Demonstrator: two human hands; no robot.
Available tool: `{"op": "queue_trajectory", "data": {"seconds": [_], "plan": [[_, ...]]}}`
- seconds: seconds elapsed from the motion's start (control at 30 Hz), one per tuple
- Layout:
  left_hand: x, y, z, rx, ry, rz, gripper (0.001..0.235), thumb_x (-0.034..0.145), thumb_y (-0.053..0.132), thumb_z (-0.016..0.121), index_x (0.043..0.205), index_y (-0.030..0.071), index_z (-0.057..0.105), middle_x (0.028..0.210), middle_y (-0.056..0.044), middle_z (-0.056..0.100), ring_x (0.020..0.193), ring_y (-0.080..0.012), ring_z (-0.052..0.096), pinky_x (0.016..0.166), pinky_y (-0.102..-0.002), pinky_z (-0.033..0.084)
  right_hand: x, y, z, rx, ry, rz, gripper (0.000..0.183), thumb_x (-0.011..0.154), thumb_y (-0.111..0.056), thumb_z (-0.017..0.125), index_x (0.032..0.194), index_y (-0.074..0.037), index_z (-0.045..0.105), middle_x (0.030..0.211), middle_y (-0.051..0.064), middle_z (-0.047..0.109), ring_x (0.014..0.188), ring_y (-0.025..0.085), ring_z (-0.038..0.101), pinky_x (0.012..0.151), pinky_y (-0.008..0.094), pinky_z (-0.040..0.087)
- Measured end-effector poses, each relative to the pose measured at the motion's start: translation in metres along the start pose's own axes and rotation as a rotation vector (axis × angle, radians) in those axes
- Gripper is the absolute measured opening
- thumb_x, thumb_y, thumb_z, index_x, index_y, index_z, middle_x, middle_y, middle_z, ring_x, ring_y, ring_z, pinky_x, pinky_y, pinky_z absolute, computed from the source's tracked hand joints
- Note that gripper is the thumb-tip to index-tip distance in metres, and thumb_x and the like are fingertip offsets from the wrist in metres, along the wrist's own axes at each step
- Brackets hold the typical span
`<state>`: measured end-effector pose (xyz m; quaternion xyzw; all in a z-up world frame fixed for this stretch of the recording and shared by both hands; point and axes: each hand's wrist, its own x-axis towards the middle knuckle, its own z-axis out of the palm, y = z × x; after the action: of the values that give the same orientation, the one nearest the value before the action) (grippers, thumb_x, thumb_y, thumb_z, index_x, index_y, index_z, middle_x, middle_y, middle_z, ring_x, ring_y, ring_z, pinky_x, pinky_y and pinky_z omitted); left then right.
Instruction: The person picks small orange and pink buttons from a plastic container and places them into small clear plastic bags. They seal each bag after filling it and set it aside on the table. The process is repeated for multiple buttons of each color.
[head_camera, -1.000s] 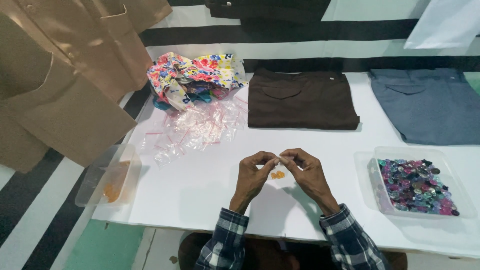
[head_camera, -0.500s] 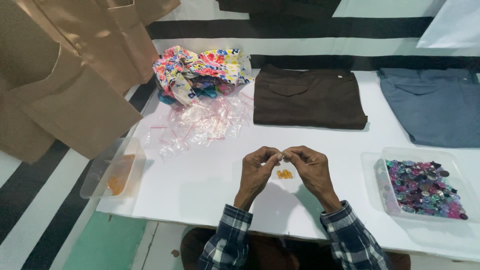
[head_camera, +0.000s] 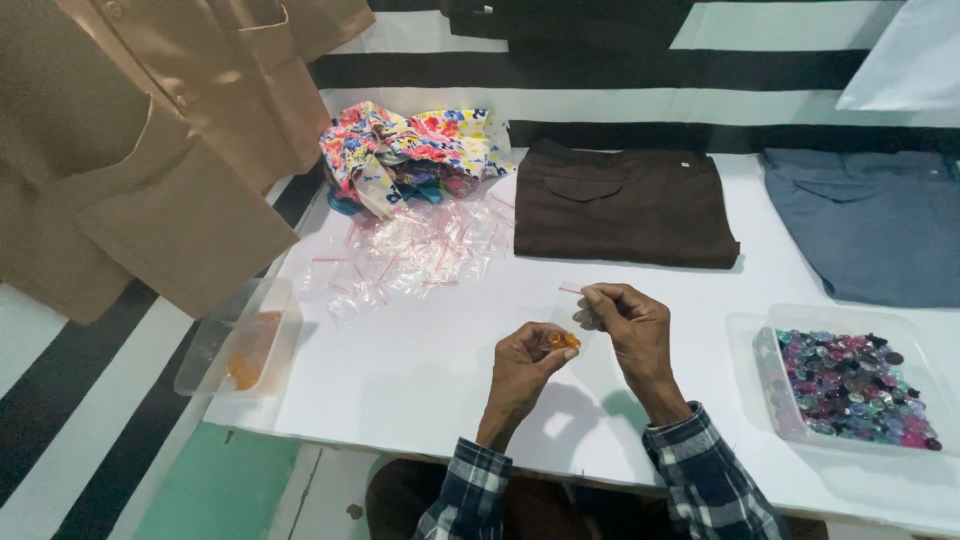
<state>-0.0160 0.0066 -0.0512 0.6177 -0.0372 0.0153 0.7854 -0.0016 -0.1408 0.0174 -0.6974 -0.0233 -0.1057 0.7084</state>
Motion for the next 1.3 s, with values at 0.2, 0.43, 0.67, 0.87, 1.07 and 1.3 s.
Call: {"op": "queue_trajectory", "data": {"seconds": [0.2, 0.43, 0.67, 0.87, 1.07, 1.3], "plan": [[-0.001, -0.004, -0.012, -0.106, 0.082, 0.021, 0.034, 0.074, 0.001, 0.088, 0.104, 0.002, 0.074, 0.086, -0.011, 0.076, 0.081, -0.0131, 0.070, 0.074, -0.023, 0.060, 0.001, 0.000, 0.007, -0.037, -0.056, 0.033, 0.017, 0.090, -0.011, 0.078, 0.102, 0.000, 0.076, 0.080, 0.017, 0.074, 0.079, 0.017, 0.068, 0.075, 0.035, 0.062], [-0.012, 0.000, -0.031, -0.143, 0.176, 0.015, 0.035, 0.070, -0.001, 0.090, 0.101, -0.002, 0.075, 0.083, -0.013, 0.075, 0.078, -0.0144, 0.071, 0.075, -0.025, 0.062, 0.004, 0.010, 0.025, -0.063, -0.102, 0.008, 0.013, 0.090, -0.009, 0.078, 0.099, 0.000, 0.077, 0.078, 0.017, 0.074, 0.077, 0.017, 0.068, 0.073, 0.034, 0.062], [-0.027, 0.007, -0.062, -0.070, 0.229, -0.016, 0.036, 0.078, 0.007, 0.084, 0.111, 0.002, 0.071, 0.093, -0.013, 0.071, 0.082, -0.0180, 0.073, 0.077, -0.029, 0.064, 0.010, 0.029, 0.056, -0.098, -0.201, 0.067, 0.018, 0.092, -0.013, 0.076, 0.104, 0.001, 0.075, 0.082, 0.016, 0.074, 0.079, 0.018, 0.068, 0.075, 0.033, 0.061], [-0.043, 0.025, -0.091, 0.013, 0.332, 0.044, 0.041, 0.084, 0.004, 0.077, 0.122, -0.002, 0.063, 0.099, -0.021, 0.068, 0.084, -0.0248, 0.075, 0.077, -0.033, 0.064, 0.013, 0.024, 0.089, -0.223, -0.367, 0.091, 0.022, 0.093, -0.014, 0.075, 0.106, 0.004, 0.074, 0.084, 0.022, 0.072, 0.081, 0.025, 0.068, 0.072, 0.039, 0.060], [-0.071, 0.071, -0.134, 0.096, 0.618, -0.007, 0.034, 0.081, 0.007, 0.077, 0.113, 0.005, 0.066, 0.102, -0.013, 0.072, 0.084, -0.0204, 0.076, 0.076, -0.029, 0.062, 0.010, 0.006, 0.162, -0.142, -0.539, 0.100, 0.018, 0.089, -0.012, 0.075, 0.098, 0.004, 0.074, 0.075, 0.017, 0.068, 0.063, 0.022, 0.066, 0.057, 0.032, 0.055], [-0.090, 0.105, -0.213, 0.191, 0.988, 0.096, 0.050, 0.081, 0.008, 0.077, 0.127, 0.001, 0.059, 0.091, -0.015, 0.070, 0.059, -0.0152, 0.069, 0.063, -0.028, 0.064, 0.010, 0.007, 0.287, -0.087, -0.742, -0.001, 0.026, 0.086, -0.009, 0.073, 0.105, 0.008, 0.072, 0.082, 0.027, 0.072, 0.064, 0.027, 0.074, 0.058, 0.035, 0.064]]}}
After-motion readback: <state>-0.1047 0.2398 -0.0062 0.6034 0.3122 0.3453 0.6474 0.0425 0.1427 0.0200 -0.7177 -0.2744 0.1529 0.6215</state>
